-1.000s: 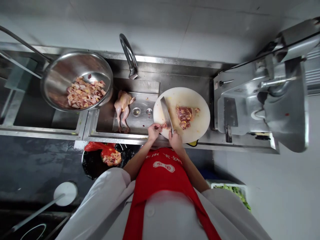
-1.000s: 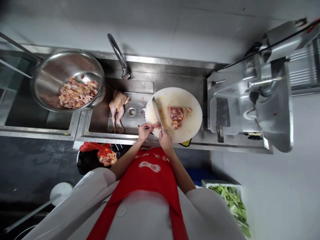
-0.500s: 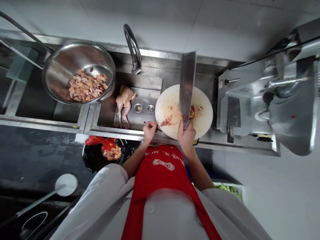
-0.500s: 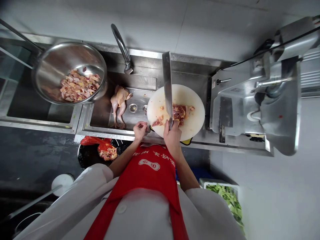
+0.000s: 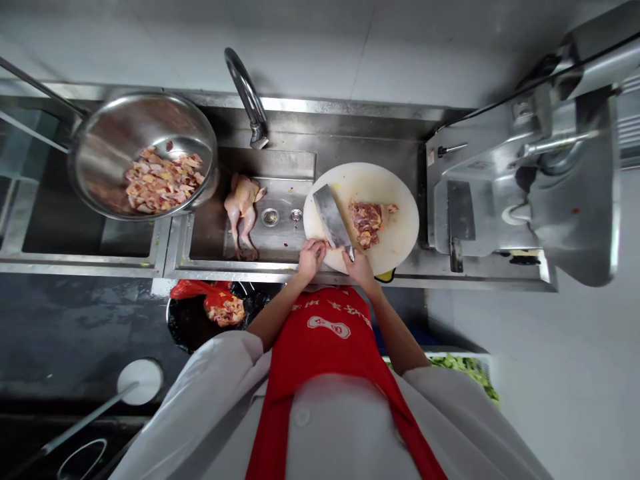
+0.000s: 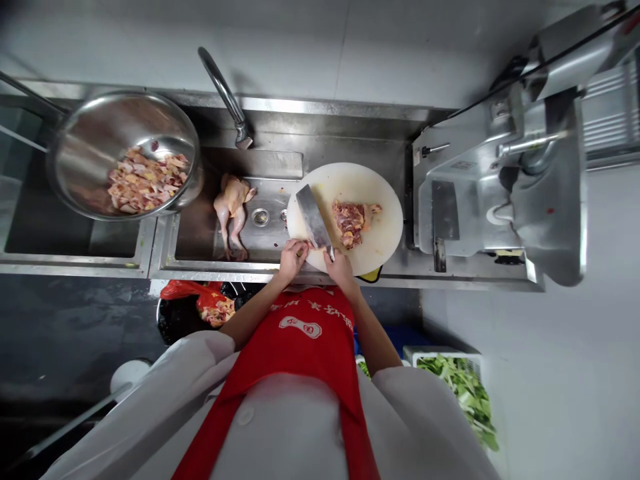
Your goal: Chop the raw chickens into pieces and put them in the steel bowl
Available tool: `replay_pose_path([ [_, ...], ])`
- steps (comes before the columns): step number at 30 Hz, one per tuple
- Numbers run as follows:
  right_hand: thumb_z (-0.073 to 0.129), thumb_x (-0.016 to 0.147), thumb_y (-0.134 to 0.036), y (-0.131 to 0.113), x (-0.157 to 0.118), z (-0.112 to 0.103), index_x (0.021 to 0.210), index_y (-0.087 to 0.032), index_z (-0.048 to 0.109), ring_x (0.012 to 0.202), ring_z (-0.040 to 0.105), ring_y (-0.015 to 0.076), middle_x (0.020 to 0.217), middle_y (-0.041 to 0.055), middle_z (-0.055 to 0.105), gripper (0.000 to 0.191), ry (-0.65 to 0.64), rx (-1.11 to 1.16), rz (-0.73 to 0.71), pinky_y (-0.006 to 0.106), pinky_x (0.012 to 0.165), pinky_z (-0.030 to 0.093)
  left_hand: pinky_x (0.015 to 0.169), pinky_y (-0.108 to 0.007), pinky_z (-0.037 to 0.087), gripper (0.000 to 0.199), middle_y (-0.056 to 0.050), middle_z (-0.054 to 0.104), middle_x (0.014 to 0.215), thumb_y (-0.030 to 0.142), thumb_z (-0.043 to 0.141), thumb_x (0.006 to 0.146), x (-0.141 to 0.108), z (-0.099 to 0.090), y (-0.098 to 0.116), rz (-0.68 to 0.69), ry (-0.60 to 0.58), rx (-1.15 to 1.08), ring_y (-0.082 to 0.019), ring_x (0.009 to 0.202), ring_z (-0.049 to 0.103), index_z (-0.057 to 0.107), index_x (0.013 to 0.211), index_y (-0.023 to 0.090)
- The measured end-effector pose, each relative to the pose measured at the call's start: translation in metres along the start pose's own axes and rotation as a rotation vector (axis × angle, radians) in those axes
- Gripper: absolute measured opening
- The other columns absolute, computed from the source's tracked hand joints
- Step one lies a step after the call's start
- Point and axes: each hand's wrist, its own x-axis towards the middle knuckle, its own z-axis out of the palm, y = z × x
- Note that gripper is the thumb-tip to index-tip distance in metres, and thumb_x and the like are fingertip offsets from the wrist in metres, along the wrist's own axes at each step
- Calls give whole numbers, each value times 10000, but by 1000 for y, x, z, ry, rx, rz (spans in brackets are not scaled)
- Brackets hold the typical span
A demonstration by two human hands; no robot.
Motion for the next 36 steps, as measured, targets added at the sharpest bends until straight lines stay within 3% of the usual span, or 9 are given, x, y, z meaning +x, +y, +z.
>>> replay_pose_path([
  [5,407,998,-459,17,0,-17,1104,-103,657,938,676,263,1005,180,726,447,90,36,21,299,788,447,873,-372,484,143,-102,614,935,224,576,917,1,3,3,24,7,39,-226,930,572,702,877,169],
  [8,394,1002,-464,3,-16,-40,1085,-100,656,893,681,269,953,184,728,456,167,36,-2,299,757,442,907,-368,495,143,-102,599,1028,254,643,881,-5,-2,8,8,39,-63,-220,980,594,709,989,188],
  [12,306,1029,-495,-23,-42,-53,1258,-91,561,866,685,269,987,190,720,530,377,67,-37,302,726,437,833,-320,510,156,-82,604,1008,273,619,898,-20,-16,12,-92,218,-143,-166,844,603,696,1000,183],
  [14,301,1040,-462,-27,-51,-45,1250,-83,548,842,689,259,961,190,720,499,326,43,-7,295,705,433,773,-301,507,149,-73,600,969,283,598,908,-26,-24,11,-163,290,-147,-145,767,579,691,947,174],
  [19,419,1022,-375,-18,-55,-34,1066,-109,599,793,692,228,871,165,724,324,-52,-161,29,268,681,413,737,-286,482,126,-63,608,906,261,588,897,-32,-46,-1,-276,410,-108,-156,774,567,680,905,176],
  [25,307,1046,-445,-36,-56,-39,1126,-117,567,846,690,249,909,165,719,426,132,-140,-41,280,702,417,776,-303,467,117,-57,597,859,234,553,914,-34,-60,-6,-295,636,-13,-174,823,554,645,865,181],
  [27,316,1047,-408,-44,-53,-24,1123,-109,566,856,695,248,929,173,718,397,50,-152,-16,280,707,425,804,-316,478,120,-65,606,888,238,548,923,-30,-49,-2,-222,558,-35,-179,852,569,651,891,185],
  [32,367,1029,-380,-44,-34,4,1171,-102,567,922,698,254,1003,184,718,371,-86,-176,10,291,773,455,912,-358,490,127,-93,660,998,238,562,929,-7,-7,2,-4,132,-85,-207,985,603,674,958,188],
  [36,337,1033,-455,-47,-7,-4,1203,-114,594,977,684,246,1062,185,721,459,-58,-80,-42,286,820,454,895,-365,497,143,-93,664,955,231,533,945,0,6,-3,44,59,-59,-208,948,599,663,919,177],
])
